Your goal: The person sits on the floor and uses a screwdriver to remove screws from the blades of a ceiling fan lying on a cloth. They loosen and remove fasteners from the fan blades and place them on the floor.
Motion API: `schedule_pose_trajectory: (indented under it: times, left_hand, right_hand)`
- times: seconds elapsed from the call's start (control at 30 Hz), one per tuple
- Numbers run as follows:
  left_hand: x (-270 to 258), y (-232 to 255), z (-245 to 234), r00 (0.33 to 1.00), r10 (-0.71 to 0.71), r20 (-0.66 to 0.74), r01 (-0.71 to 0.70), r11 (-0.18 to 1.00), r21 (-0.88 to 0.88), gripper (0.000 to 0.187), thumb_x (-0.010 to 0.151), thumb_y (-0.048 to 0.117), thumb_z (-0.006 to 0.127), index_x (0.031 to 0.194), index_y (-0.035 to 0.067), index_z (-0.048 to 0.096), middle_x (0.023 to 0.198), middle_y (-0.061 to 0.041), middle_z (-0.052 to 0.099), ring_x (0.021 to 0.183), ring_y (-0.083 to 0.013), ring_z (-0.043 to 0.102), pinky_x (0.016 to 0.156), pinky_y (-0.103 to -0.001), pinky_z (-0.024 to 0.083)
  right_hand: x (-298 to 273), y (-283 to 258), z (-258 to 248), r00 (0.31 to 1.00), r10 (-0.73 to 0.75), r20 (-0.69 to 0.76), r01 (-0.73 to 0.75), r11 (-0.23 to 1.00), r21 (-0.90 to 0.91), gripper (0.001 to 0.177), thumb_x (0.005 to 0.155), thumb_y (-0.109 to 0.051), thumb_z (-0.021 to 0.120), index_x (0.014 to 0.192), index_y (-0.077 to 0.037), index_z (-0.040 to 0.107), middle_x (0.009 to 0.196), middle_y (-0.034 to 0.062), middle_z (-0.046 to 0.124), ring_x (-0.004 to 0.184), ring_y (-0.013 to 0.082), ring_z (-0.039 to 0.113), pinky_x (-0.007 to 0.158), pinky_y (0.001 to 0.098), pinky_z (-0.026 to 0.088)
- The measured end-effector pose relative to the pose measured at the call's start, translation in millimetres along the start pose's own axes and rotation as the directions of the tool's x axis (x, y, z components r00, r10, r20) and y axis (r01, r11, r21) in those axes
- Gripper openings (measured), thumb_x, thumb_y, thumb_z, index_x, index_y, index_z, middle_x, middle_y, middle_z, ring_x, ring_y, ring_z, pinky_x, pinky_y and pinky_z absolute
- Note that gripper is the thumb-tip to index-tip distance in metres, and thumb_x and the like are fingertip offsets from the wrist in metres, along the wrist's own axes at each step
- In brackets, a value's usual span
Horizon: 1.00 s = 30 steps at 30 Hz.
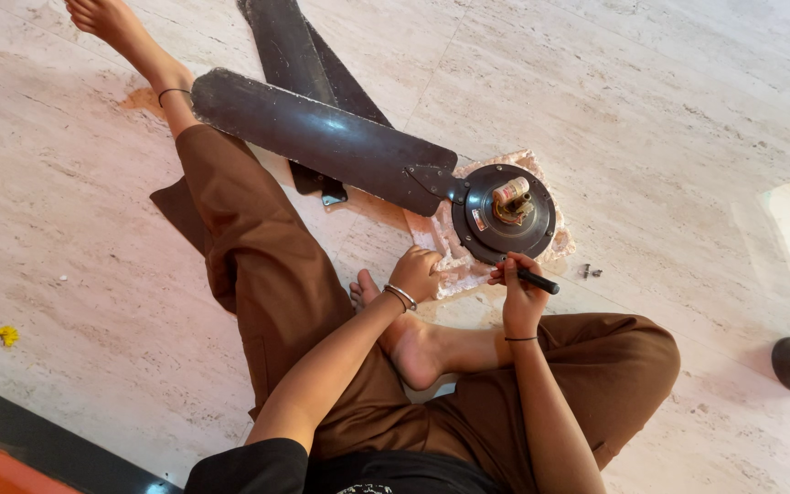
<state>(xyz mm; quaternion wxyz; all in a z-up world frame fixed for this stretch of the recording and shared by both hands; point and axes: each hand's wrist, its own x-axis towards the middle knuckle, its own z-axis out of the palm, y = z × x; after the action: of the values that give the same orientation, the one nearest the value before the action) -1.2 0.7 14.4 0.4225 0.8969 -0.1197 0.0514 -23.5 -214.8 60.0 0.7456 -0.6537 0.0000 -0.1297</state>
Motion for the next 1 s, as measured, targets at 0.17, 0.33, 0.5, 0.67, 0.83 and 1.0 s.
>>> schedule_pose_trajectory:
  times: [0.17,0.33,0.5,0.67,0.83,1.0]
  left_hand:
    - [-1.3,0.8,-0.4,0.999,0.042,-0.035,-0.042,0.999,-0.003,0.018,0.077,0.015,0.078,0.078,0.003,0.065,0.081,-0.014,0.068,0.09,-0.0359,0.062,0.081,-0.046,0.051]
    - [-0.1,0.7,-0.9,0.997,0.06,-0.048,-0.06,0.998,0.002,0.012,0.074,0.011,0.075,0.076,0.003,0.066,0.082,-0.015,0.07,0.09,-0.0364,0.063,0.082,-0.045,0.052]
    - [-0.1,1.2,-1.3,0.999,0.027,-0.042,-0.027,1.0,-0.004,0.01,0.075,0.01,0.072,0.083,0.003,0.071,0.086,-0.016,0.072,0.093,-0.0366,0.064,0.085,-0.044,0.053]
    - [-7.0,10.2,4.0,0.991,-0.001,-0.131,-0.004,0.999,-0.035,0.023,0.081,0.01,0.07,0.101,0.001,0.073,0.1,-0.019,0.073,0.099,-0.039,0.064,0.092,-0.045,0.052]
    - [-5.5,10.4,2.5,0.987,-0.096,-0.125,0.08,0.989,-0.128,0.022,0.087,0.011,0.067,0.106,0.003,0.074,0.103,-0.016,0.075,0.104,-0.0375,0.065,0.095,-0.044,0.052]
    - [-6.9,10.1,9.3,0.987,-0.109,-0.115,0.094,0.987,-0.134,0.023,0.087,0.012,0.066,0.107,0.003,0.073,0.108,-0.014,0.075,0.105,-0.0362,0.063,0.094,-0.043,0.052]
  right_hand:
    - [-1.2,2.2,0.9,1.0,0.006,0.014,-0.006,1.0,-0.008,0.021,0.105,-0.008,0.06,0.122,0.005,0.059,0.099,0.0121,0.067,0.084,0.0174,0.069,0.074,0.0322,0.061]
    - [-0.3,9.5,0.9,0.999,0.048,0.023,-0.047,0.999,-0.022,0.022,0.103,-0.004,0.062,0.122,0.005,0.059,0.1,0.0118,0.067,0.086,0.017,0.067,0.077,0.0315,0.06]
    - [-1.1,18.1,1.3,0.995,0.099,0.028,-0.099,0.995,-0.019,0.021,0.102,-0.004,0.063,0.121,0.004,0.06,0.099,0.0119,0.069,0.085,0.0165,0.068,0.076,0.0311,0.06]
    - [0.2,26.0,1.6,0.992,0.122,0.028,-0.122,0.992,-0.021,0.021,0.101,-0.005,0.063,0.12,0.004,0.061,0.098,0.0115,0.069,0.084,0.0157,0.068,0.074,0.0304,0.06]
    - [-0.7,28.6,-4.0,0.993,0.121,0.009,-0.121,0.993,0.008,0.021,0.101,-0.004,0.064,0.12,0.005,0.061,0.098,0.0123,0.069,0.083,0.0158,0.068,0.073,0.0302,0.06]
    - [-0.9,24.3,-12.7,0.99,0.14,-0.024,-0.14,0.99,-0.004,0.02,0.101,-0.004,0.064,0.119,0.004,0.063,0.098,0.0123,0.07,0.082,0.0158,0.068,0.073,0.0302,0.06]
